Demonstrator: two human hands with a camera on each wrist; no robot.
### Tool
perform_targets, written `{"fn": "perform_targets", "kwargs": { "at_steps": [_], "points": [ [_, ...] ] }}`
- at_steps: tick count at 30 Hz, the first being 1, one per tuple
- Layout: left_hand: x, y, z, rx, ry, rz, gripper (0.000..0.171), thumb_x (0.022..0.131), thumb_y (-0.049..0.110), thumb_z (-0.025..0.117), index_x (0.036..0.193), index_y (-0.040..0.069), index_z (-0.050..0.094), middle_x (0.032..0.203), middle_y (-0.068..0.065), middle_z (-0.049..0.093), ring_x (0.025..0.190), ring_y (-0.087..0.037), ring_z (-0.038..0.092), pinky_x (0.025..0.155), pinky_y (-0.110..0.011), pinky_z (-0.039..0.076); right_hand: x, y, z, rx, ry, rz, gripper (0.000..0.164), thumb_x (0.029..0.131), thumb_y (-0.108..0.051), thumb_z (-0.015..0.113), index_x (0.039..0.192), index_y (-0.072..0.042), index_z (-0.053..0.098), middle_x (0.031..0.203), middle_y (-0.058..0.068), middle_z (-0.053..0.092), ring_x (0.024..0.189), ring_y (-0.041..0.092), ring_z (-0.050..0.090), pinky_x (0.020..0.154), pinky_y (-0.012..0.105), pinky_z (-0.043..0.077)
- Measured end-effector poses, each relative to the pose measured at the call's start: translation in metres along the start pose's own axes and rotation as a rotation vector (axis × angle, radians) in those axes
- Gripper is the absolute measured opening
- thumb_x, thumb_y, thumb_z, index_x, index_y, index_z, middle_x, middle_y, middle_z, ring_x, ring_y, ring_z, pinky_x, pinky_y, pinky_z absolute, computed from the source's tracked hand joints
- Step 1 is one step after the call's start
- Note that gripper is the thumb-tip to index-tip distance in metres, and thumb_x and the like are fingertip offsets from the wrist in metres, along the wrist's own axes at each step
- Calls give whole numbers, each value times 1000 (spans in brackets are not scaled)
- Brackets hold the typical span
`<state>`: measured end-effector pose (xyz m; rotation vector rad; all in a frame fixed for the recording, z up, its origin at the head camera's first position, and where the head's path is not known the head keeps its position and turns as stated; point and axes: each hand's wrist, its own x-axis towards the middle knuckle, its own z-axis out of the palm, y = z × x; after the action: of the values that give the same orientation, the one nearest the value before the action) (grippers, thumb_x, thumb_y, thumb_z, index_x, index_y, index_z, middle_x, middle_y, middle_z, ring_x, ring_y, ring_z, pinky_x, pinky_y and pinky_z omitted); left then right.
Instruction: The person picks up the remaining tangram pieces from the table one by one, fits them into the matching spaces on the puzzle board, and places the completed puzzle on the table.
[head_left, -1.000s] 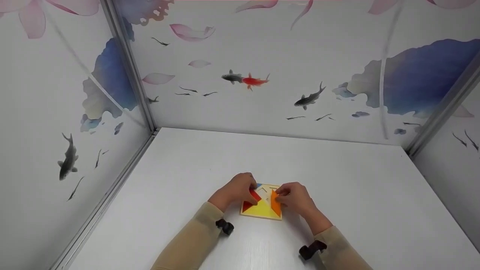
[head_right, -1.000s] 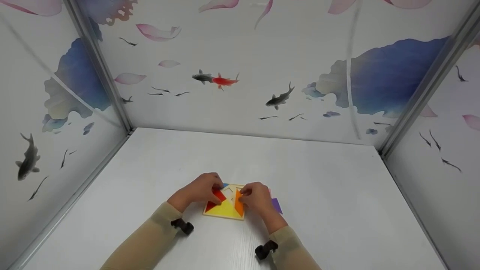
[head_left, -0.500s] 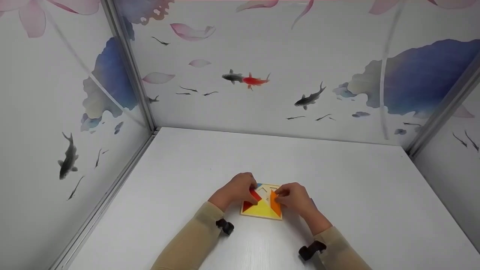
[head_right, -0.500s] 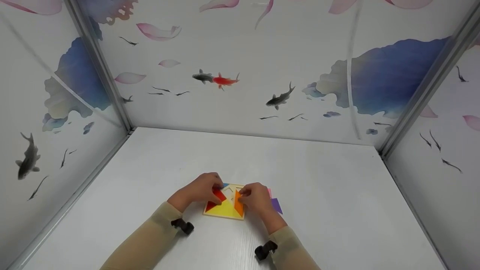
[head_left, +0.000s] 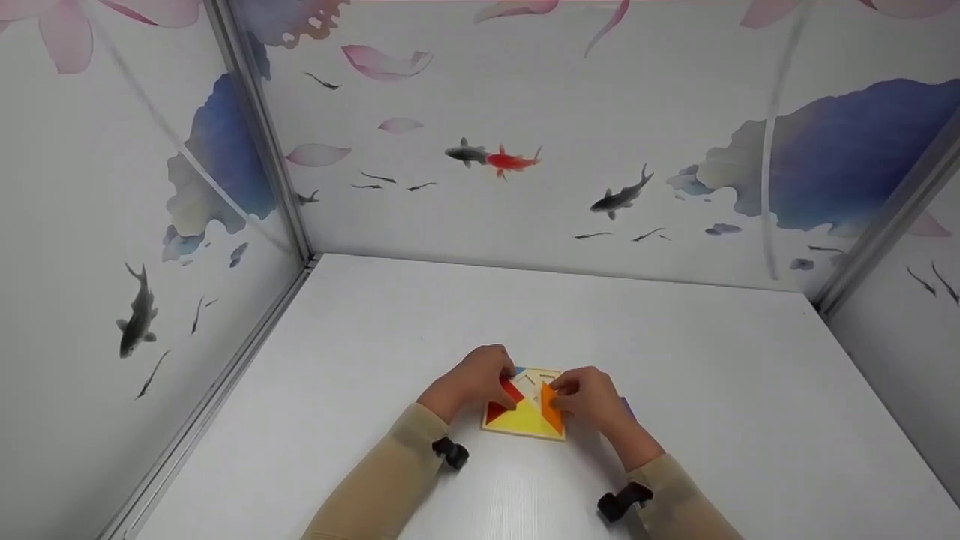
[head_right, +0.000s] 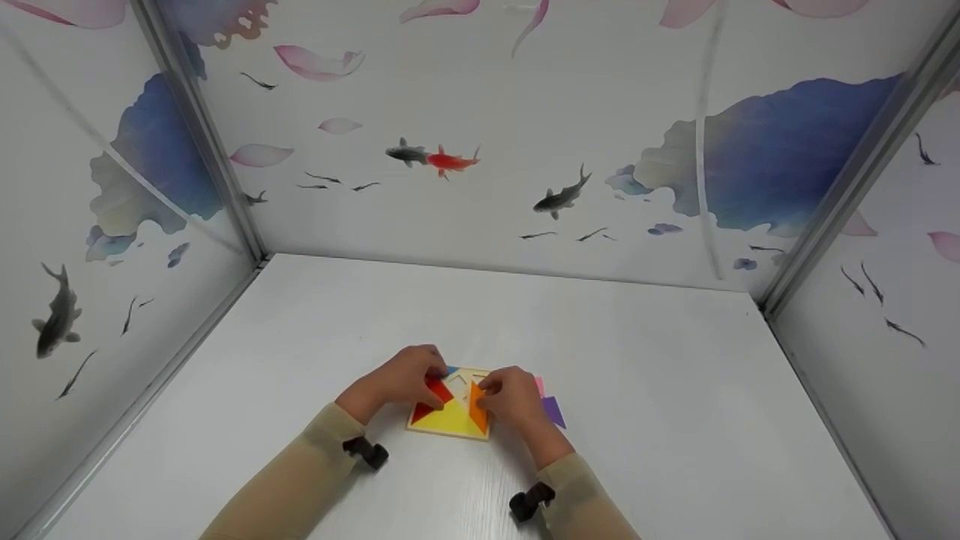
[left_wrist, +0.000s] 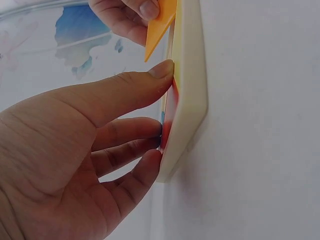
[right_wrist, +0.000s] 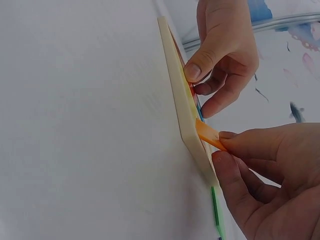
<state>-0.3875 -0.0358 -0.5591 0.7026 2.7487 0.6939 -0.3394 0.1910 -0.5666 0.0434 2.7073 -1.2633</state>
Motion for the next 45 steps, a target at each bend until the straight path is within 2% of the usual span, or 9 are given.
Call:
{"fn": "perform_targets", "kwargs": {
  "at_steps": [3, 10, 15, 23, 33, 40, 45],
  "points": [
    [-1, 1, 0, -7, 1, -6, 46, 82, 31, 94, 120, 9, 78, 112, 0, 63, 102, -17, 55, 102, -32, 54, 0, 1, 0, 4, 1, -5, 20, 91, -8, 83, 111, -10, 81, 98, 7, 70, 83, 22, 62, 78, 28, 60],
    [0, -3, 1, 5, 8, 26, 48, 81, 34, 94, 118, 9, 78, 110, 1, 65, 99, -15, 56, 101, -31, 54, 3, 6, 4, -52, 23, -63, 18, 88, -4, 83, 105, -9, 82, 94, 5, 70, 85, 20, 61, 76, 29, 58],
    [1, -3, 2, -21, 4, -6, 47, 81, 32, 94, 119, 11, 77, 109, 3, 63, 99, -15, 56, 102, -30, 55, 2, 5, 3, -67, 20, -61, 19, 88, -4, 84, 106, -8, 82, 94, 5, 70, 85, 20, 60, 79, 30, 58],
    [0, -1, 2, -32, 1, -21, 47, 81, 31, 94, 120, 11, 77, 110, 3, 63, 101, -15, 56, 102, -31, 55, 3, 5, 4, -81, 15, -58, 19, 88, -5, 84, 107, -8, 82, 95, 5, 71, 86, 20, 61, 82, 33, 59],
    [0, -1, 3, -30, 1, -30, 48, 82, 31, 94, 123, 12, 77, 113, 3, 64, 103, -15, 57, 104, -32, 56, 3, 6, 4, -110, 12, -68, 18, 90, -5, 84, 107, -8, 82, 96, 5, 71, 87, 20, 61, 85, 34, 59],
    [1, -2, 3, 2, 13, 8, 47, 81, 32, 94, 120, 10, 78, 111, 1, 64, 101, -16, 57, 102, -32, 55, 3, 5, 4, -128, 20, -79, 15, 89, -7, 85, 104, -8, 82, 93, 4, 71, 85, 20, 60, 82, 32, 59],
    [1, -1, 3, -4, 8, -10, 47, 82, 32, 94, 120, 12, 78, 111, 3, 64, 101, -15, 56, 103, -32, 55, 3, 4, 2, -117, 11, -63, 16, 90, -7, 84, 106, -7, 82, 95, 5, 71, 85, 20, 60, 82, 32, 59]
  ]
}}
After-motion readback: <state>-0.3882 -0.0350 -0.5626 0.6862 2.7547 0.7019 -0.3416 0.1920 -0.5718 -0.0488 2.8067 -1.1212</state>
